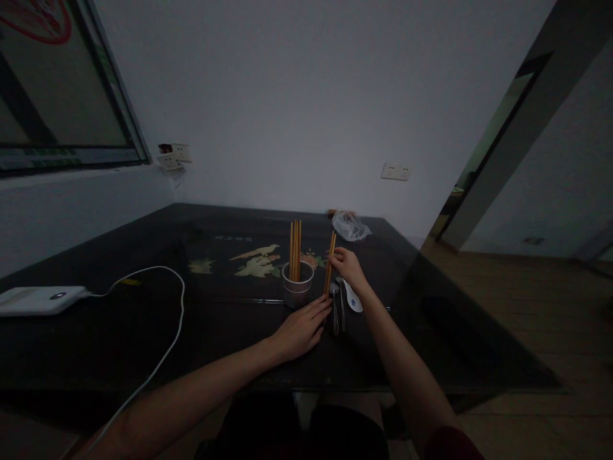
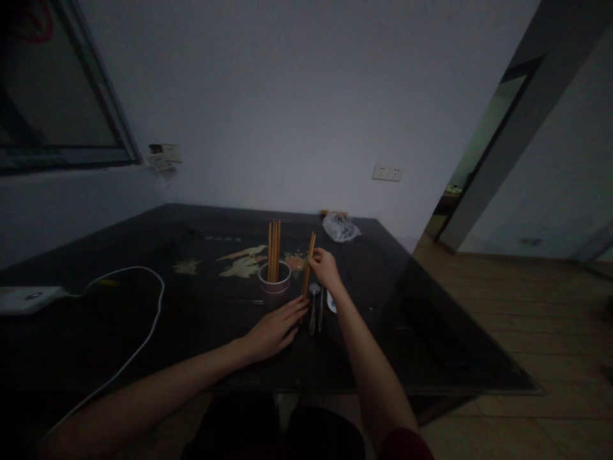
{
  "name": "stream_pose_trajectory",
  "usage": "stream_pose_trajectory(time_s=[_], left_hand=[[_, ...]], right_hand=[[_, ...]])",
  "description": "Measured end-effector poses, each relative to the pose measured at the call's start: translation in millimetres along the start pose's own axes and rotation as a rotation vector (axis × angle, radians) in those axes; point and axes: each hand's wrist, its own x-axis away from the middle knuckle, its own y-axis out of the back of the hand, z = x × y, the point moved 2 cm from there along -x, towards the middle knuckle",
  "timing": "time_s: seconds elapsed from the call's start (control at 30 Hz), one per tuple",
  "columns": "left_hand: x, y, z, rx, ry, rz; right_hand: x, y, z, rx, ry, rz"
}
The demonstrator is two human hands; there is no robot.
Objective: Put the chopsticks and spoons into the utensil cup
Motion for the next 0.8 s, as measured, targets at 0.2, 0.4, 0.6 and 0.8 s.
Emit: stream_pose_trajectory(time_s=[0.2, 0.4, 0.6, 0.8], left_hand=[[1.1, 14.8, -5.6, 0.084, 0.079, -0.208], [1.7, 14.1, 4.9, 0.299, 0.306, -0.285], [-5.1, 13.8, 5.6, 0.382, 0.227, -0.270], [-6.6, 8.7, 6.9, 0.417, 0.289, -0.197]], right_hand=[[46.1, 23.7, 36.9, -0.191, 0.177, 0.026], [85.1, 25.0, 59.4, -0.125, 0.286, 0.099], [95.9, 26.8, 64.2, -0.084, 0.290, 0.126], [100.8, 27.3, 65.7, -0.105, 0.250, 0.083]])
